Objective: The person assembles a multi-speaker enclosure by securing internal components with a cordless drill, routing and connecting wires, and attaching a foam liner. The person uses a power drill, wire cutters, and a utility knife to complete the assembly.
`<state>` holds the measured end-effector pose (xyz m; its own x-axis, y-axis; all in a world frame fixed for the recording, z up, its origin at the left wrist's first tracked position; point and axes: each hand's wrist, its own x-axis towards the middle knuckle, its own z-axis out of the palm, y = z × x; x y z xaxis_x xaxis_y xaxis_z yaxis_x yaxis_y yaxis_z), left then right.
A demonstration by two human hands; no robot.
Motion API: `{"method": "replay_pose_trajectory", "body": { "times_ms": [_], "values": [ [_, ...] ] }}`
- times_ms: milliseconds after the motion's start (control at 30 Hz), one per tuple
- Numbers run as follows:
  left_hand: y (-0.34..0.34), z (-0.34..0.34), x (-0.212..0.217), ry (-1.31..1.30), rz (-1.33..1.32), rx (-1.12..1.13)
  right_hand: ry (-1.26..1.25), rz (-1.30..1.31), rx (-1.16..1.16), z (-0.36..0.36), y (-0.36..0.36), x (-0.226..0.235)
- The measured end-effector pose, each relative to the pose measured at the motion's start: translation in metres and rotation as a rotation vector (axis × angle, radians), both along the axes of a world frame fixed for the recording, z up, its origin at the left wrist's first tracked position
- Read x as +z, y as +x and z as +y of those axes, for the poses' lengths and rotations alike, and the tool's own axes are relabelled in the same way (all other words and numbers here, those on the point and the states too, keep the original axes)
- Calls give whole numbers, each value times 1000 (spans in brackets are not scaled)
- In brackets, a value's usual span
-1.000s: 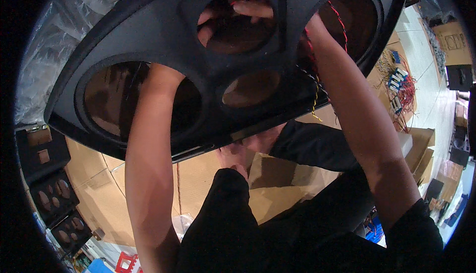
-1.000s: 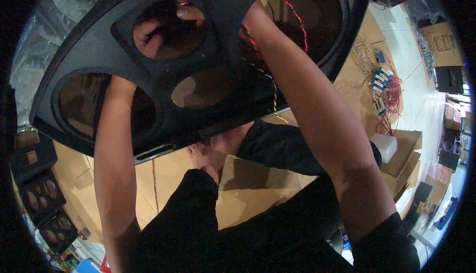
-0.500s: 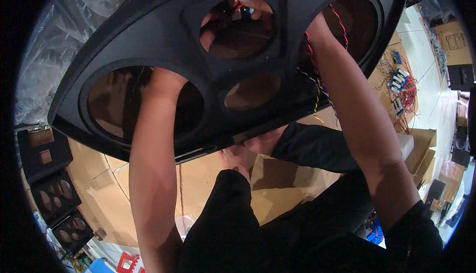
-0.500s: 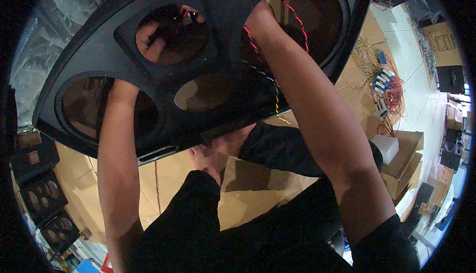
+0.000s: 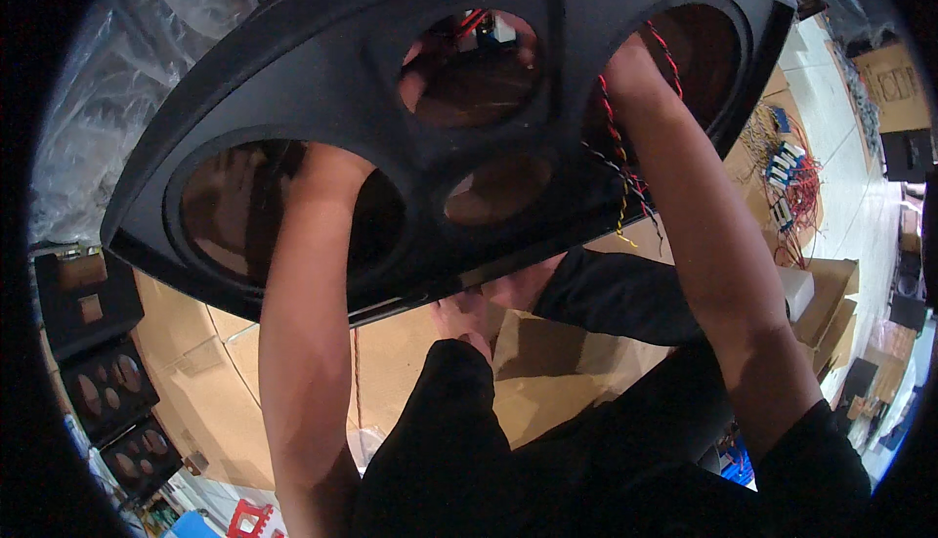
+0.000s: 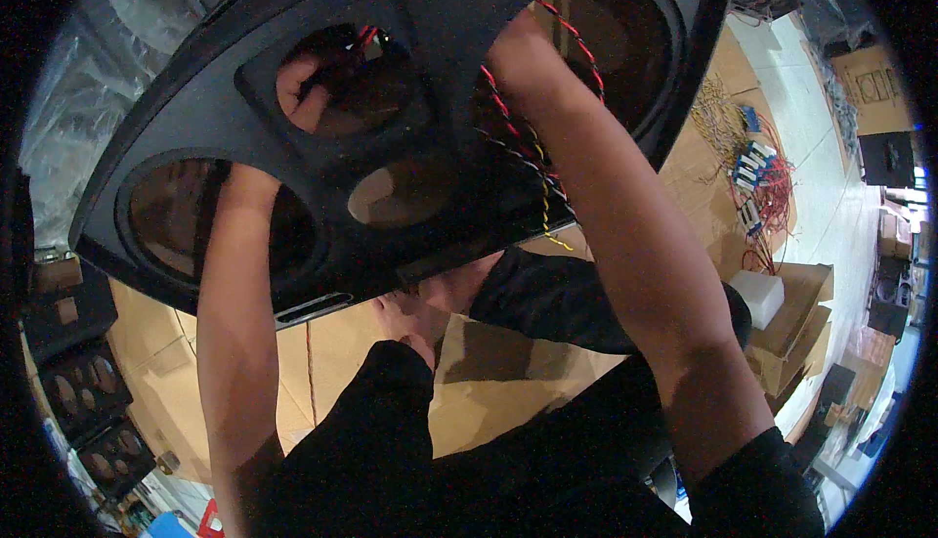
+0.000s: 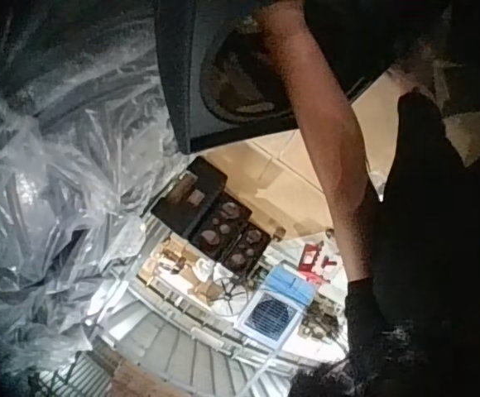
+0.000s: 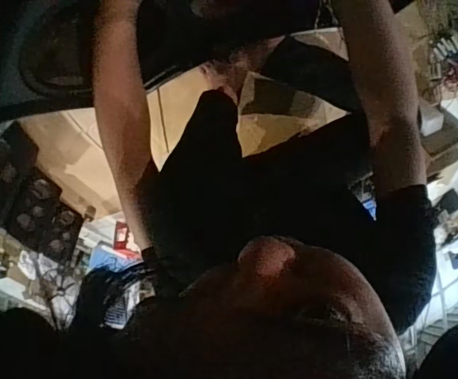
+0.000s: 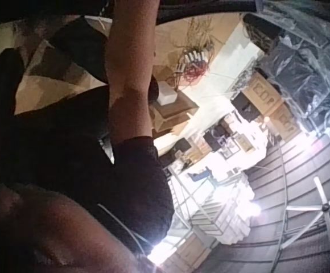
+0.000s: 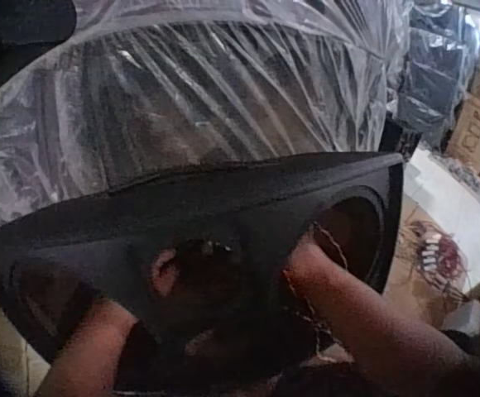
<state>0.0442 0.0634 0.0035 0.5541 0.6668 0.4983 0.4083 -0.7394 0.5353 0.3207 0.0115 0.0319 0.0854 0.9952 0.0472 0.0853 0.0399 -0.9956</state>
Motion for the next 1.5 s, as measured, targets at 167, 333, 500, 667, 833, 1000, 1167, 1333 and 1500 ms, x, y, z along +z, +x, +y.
{"method": "replay_pose_trajectory", "body": {
  "times_ms": [167, 333, 500, 667, 833, 1000, 1167, 1333, 1500],
  "values": [
    [3, 2, -6, -31, 22, 27, -225, 575, -1, -48, 10, 14],
    [-2, 8, -7, -8, -35, -29, -116, 616, 219, -90, 1, 46],
    [3, 3, -1, 20, -26, -67, -72, 169, -17, -120, 4, 55],
    [0, -5, 4, 42, -22, -19, -9, -185, -320, -125, 27, 71],
    [10, -12, 15, -174, -97, -72, 100, -792, -389, -133, 40, 67],
    [9, -11, 24, 19, -58, -96, -210, -639, -257, -168, 27, 77],
    [14, -18, 35, -55, -87, -96, -146, -252, -117, -191, 24, 61],
    [7, -17, 31, -200, -158, -115, 2, -389, -186, -158, 15, 62],
    [8, -26, 42, -251, -188, -86, 205, -791, -81, -122, 9, 59]
  ]
}}
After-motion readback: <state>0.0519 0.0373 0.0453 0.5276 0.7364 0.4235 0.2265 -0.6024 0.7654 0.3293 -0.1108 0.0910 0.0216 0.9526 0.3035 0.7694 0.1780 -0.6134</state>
